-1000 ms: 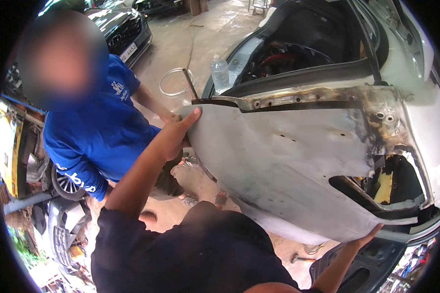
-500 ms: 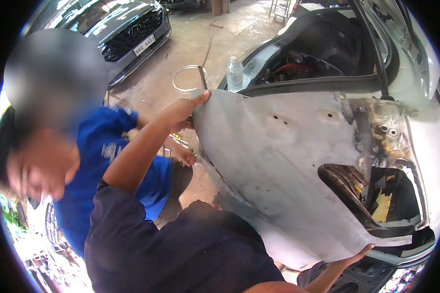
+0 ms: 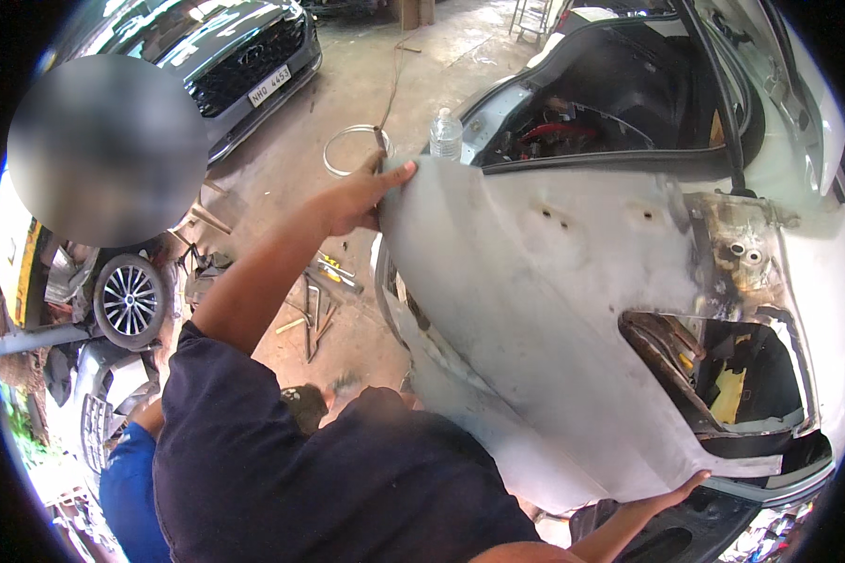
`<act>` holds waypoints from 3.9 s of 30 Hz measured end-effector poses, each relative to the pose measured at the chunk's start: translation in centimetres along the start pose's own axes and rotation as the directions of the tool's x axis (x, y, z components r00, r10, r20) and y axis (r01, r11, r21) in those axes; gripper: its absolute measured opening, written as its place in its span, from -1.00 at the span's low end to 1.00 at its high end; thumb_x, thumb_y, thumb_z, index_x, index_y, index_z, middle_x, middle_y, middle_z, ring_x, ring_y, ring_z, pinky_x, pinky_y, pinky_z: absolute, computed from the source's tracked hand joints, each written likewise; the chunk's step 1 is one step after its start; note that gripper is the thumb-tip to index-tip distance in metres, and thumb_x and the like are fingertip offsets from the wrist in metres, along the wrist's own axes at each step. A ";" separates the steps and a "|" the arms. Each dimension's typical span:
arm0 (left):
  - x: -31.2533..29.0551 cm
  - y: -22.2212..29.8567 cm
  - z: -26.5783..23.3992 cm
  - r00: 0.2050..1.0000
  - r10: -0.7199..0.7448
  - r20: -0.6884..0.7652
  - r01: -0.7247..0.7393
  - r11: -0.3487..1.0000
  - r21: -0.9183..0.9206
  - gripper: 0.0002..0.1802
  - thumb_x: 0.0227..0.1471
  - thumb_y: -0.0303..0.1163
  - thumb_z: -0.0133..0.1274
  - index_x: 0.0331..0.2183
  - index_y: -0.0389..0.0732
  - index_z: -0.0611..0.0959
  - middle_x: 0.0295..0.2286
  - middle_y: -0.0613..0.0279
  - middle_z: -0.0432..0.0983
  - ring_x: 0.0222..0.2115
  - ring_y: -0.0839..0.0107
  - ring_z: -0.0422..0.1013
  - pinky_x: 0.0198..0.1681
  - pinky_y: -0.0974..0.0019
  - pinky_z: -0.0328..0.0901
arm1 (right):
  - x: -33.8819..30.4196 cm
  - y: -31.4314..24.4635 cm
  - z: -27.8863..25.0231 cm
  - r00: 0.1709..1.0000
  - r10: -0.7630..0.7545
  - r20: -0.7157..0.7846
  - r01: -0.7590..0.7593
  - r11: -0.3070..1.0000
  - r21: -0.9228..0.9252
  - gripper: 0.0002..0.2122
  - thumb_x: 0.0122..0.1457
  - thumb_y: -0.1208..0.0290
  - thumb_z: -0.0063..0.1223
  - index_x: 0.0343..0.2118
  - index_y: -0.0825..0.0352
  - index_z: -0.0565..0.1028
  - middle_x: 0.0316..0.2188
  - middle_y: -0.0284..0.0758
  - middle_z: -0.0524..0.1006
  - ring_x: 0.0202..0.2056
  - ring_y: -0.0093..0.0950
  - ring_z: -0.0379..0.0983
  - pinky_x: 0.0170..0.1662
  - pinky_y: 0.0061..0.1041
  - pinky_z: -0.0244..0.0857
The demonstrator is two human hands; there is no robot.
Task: The person installs a car door onto a vehicle with assistance from another person. They lift and align the door, then secure it in place.
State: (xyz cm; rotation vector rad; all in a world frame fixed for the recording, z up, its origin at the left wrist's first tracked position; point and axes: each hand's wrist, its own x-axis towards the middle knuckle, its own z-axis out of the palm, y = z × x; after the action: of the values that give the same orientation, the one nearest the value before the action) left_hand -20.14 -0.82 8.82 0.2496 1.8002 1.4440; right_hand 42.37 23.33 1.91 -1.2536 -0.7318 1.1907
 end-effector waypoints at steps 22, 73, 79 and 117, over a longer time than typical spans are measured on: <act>0.7 -1.3 5.7 0.730 0.680 0.061 -0.518 0.494 0.698 -0.17 0.09 0.36 0.20 -0.10 -0.32 0.69 -0.20 -0.17 0.63 -0.09 -0.10 0.54 0.02 0.01 0.38 | 8.1 -1.7 1.0 0.990 -0.136 -0.036 0.135 0.991 -0.019 0.00 0.28 -0.41 0.02 0.43 0.50 0.19 0.41 -0.04 0.28 0.35 -0.09 0.28 0.39 -0.08 0.18; 4.8 -2.9 7.6 0.686 0.720 -0.105 -0.512 0.580 0.634 -0.17 0.38 0.26 -0.12 -0.05 -0.48 0.63 -0.16 -0.22 0.62 -0.16 0.01 0.50 0.01 0.07 0.36 | 13.3 3.7 1.0 0.880 -0.386 -0.276 0.326 0.915 -0.240 -0.48 0.17 -0.06 0.43 -0.25 0.44 0.63 -0.37 -0.29 0.62 -0.32 -0.51 0.49 -0.16 -0.49 0.37; 4.4 -2.6 7.6 0.679 0.730 -0.082 -0.532 0.566 0.630 -0.22 0.42 0.20 -0.14 -0.07 -0.47 0.63 -0.16 -0.25 0.62 -0.12 0.02 0.50 0.01 0.06 0.34 | 13.3 3.7 2.3 0.834 -0.505 -0.221 0.498 0.862 -0.093 -0.50 0.28 -0.02 0.32 -0.12 0.46 0.62 -0.24 -0.24 0.66 -0.19 -0.47 0.54 -0.02 -0.44 0.39; 5.9 9.3 1.3 0.983 0.091 -0.160 -0.002 0.876 0.482 0.03 0.30 0.40 -0.16 0.46 -0.19 0.23 0.40 -0.07 0.20 0.41 0.04 0.10 0.46 0.02 -0.03 | 19.3 5.2 -6.8 0.917 -0.392 -0.073 0.392 0.920 -0.011 -0.23 0.44 -0.18 -0.02 0.35 0.56 0.35 0.29 -0.07 0.44 0.21 -0.28 0.44 0.29 -0.27 0.31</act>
State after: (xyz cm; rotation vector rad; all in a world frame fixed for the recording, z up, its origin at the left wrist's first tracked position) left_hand -26.09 6.69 14.35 0.4289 2.3036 1.0505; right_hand 52.65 38.84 -8.02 -1.0768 -0.8777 0.8118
